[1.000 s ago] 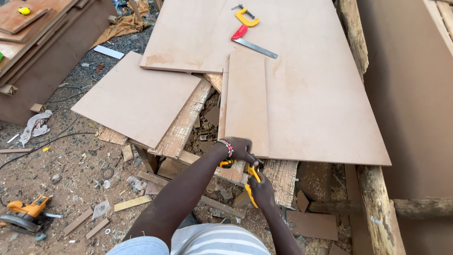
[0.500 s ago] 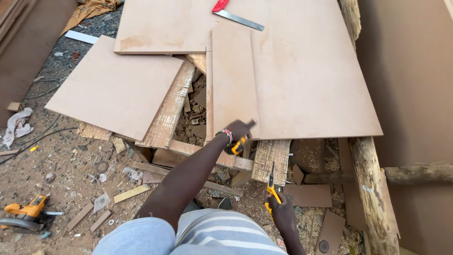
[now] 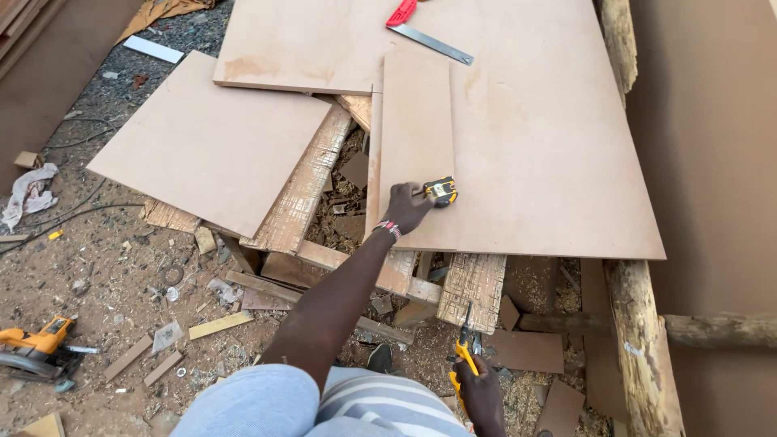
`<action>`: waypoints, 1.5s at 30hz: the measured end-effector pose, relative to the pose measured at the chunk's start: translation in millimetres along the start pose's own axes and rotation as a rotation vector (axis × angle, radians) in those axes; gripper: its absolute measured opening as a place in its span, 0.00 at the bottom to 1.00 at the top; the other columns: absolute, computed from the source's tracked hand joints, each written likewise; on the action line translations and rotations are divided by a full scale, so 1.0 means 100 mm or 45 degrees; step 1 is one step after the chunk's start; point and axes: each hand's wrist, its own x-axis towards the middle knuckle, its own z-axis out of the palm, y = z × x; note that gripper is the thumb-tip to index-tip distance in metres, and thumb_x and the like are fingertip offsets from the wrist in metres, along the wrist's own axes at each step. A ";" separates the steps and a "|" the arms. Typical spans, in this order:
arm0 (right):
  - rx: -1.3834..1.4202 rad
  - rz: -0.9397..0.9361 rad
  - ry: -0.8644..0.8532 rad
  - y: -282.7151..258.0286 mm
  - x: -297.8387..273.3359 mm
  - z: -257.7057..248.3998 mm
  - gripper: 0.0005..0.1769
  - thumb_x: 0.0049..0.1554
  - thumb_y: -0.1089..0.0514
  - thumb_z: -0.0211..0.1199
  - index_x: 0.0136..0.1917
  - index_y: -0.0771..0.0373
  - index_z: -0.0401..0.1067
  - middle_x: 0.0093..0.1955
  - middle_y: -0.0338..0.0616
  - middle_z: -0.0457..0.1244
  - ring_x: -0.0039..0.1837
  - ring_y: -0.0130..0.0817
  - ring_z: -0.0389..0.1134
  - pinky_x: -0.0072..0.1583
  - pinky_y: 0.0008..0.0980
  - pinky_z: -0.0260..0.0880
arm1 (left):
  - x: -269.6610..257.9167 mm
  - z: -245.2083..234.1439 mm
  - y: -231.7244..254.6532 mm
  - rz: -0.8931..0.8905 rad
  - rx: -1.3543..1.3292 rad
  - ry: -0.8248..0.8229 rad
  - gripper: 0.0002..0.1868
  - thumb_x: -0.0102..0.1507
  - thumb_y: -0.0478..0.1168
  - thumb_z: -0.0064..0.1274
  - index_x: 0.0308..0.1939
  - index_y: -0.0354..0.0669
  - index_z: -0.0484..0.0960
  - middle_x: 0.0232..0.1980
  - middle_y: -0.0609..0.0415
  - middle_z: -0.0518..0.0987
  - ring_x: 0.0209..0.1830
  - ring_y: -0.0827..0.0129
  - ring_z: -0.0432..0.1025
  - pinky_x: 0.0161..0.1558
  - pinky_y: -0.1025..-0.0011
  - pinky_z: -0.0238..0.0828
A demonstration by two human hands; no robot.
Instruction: Measuring and marking wood panels with a square and pencil before organizing them for assembly.
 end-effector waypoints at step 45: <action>0.334 -0.625 0.086 -2.12 -0.95 2.19 0.14 0.40 0.74 0.64 0.42 0.76 0.79 0.39 0.62 0.70 0.41 0.46 0.72 0.51 0.39 0.72 | -0.70 -2.58 -3.27 -1.075 -1.617 0.378 0.46 0.63 0.37 0.66 0.76 0.38 0.52 0.56 0.35 0.73 0.45 0.48 0.77 0.47 0.55 0.87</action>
